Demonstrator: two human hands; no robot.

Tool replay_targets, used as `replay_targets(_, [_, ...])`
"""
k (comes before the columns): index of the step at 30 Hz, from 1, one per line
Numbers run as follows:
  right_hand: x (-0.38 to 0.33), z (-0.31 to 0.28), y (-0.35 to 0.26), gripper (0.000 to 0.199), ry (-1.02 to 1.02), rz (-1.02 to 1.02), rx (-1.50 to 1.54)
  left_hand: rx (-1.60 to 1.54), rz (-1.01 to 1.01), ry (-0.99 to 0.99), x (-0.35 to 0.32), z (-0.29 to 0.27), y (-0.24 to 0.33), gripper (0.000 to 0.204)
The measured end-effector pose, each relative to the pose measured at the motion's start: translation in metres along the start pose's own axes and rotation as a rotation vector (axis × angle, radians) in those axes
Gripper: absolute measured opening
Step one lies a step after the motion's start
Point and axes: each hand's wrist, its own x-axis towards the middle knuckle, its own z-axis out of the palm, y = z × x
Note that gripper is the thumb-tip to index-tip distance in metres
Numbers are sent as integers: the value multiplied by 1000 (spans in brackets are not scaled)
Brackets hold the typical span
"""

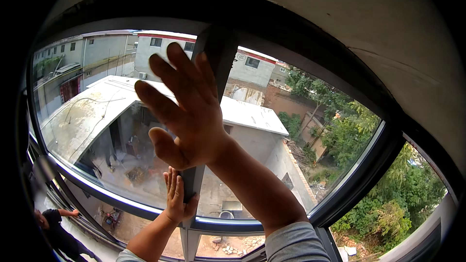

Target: The person applies sealant to a window frame using a caulking gun, then lifts and fits a glass pane into the frame. They adjust the pane and frame edges by hand to align and secure the installation.

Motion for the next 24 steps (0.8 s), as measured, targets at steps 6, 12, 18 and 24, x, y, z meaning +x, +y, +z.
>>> replay_targets(6, [-146,-35,-54,26,-74,398,-9,-1,-79,-85,-12,-18,-6,71])
replay_targets(12, [-305,-18,-193,18,-453,1779,201,99,-520,-355,-74,-63,28,24])
replay_targets(18, [-305,23,-197,47,-832,1541,89,400,-844,-734,-134,-29,45,44])
replay_targets(24, [-288,60,-198,40,-738,1516,-82,421,-921,-806,-140,-22,28,40])
